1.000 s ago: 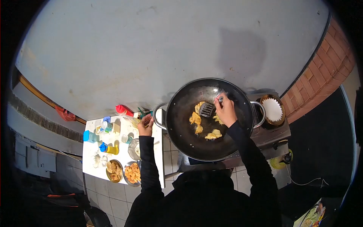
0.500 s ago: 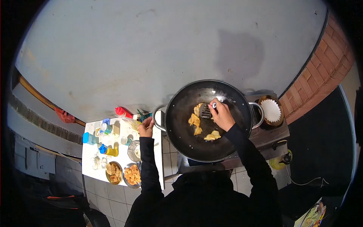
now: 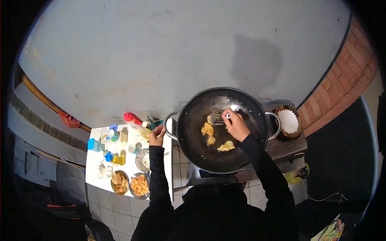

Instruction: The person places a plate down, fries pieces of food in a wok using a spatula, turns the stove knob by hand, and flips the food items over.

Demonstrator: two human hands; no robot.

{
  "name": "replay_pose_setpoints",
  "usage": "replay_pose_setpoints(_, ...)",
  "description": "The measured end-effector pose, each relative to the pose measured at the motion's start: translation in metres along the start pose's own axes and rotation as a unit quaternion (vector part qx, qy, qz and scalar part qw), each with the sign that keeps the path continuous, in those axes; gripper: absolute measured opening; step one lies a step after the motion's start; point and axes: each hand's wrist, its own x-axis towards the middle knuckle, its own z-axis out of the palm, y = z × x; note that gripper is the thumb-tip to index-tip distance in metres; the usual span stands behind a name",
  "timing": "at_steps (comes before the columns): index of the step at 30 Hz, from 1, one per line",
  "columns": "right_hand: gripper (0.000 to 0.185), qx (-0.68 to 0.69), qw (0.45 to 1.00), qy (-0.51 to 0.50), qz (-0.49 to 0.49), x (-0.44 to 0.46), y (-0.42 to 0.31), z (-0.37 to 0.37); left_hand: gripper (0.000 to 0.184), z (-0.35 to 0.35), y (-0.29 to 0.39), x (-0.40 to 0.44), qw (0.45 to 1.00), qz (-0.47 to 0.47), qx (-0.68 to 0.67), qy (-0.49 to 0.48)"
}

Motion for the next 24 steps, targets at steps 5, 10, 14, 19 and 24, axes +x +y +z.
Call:
replay_pose_setpoints(5, 0.009, -0.001, 1.0, -0.004, 0.003, -0.002, 0.002, -0.003, 0.032, -0.001, -0.002, 0.0, 1.0, 0.005, 0.006, -0.004)
replay_pose_setpoints(10, 0.01, -0.001, 1.0, 0.022, 0.009, -0.005, 0.005, -0.015, 0.036, 0.001, 0.007, -0.005, 1.0, 0.007, 0.006, 0.006)
replay_pose_setpoints(14, 0.011, 0.012, 0.997, 0.05, 0.061, -0.011, 0.001, -0.034, 0.04, -0.004, 0.023, -0.013, 1.0, -0.002, 0.017, 0.016)
replay_pose_setpoints(19, 0.011, -0.018, 0.994, 0.082, 0.071, -0.018, -0.008, -0.05, 0.041, -0.01, 0.011, -0.017, 1.0, -0.015, 0.001, 0.013)
replay_pose_setpoints(24, 0.011, -0.017, 0.992, 0.049, 0.116, -0.03, 0.002, -0.034, 0.04, -0.008, 0.009, -0.022, 1.0, -0.009, -0.003, 0.007)
